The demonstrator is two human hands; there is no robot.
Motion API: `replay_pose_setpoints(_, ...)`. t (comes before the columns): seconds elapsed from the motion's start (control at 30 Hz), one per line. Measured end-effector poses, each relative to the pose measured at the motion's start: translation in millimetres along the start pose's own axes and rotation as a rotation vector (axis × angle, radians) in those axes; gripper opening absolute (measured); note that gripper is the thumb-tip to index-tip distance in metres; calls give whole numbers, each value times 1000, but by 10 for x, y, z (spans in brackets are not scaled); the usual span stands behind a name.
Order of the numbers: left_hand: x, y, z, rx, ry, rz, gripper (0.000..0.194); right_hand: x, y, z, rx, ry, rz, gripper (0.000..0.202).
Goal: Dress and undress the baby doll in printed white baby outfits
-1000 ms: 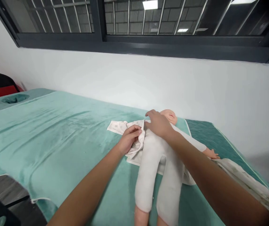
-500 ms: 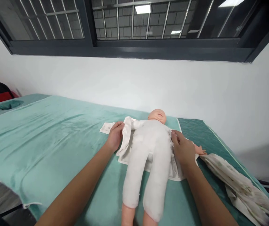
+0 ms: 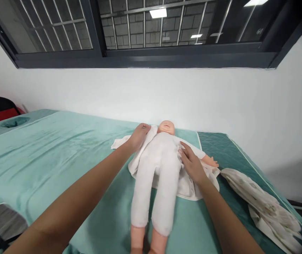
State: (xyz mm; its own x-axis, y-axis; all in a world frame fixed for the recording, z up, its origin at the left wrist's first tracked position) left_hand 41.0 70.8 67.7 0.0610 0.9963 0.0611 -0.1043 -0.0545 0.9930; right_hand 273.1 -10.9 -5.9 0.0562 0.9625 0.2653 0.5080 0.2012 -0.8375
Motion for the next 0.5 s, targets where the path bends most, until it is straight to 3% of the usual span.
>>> replay_pose_setpoints(0.07, -12, 111, 100, 120, -69, 25, 20, 13, -23, 133, 38, -87, -56, 65)
replay_pose_setpoints(0.17, -141, 309, 303, 473, -200, 153, 17, 17, -18, 256, 21, -176, -88, 66)
replay_pose_setpoints(0.33, -753, 427, 833, 1305, -369, 493, 17, 4, 20, 269, -1, -195, -96, 66)
replay_pose_setpoints(0.4, -1103, 410, 1069, 1416, -452, 649, 21, -5, 35, 262, 18, -188, -114, 66)
replay_pose_setpoints(0.5, -1537, 392, 1225, 1378, -501, 794, 26, -19, 54, 257, 45, -178, -142, 66)
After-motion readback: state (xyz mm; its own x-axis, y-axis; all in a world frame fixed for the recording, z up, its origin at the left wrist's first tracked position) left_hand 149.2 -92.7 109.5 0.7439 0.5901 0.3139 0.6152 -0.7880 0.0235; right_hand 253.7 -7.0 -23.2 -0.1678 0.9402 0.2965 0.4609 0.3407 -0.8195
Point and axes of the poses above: each hand's wrist, its own x-axis towards the middle knuckle, its own z-axis out of the palm, y = z × x, the point moved 8 cm from there along x, towards the middle knuckle, and after that the axes turned 9 degrees about -x, right-handed, at the moved point
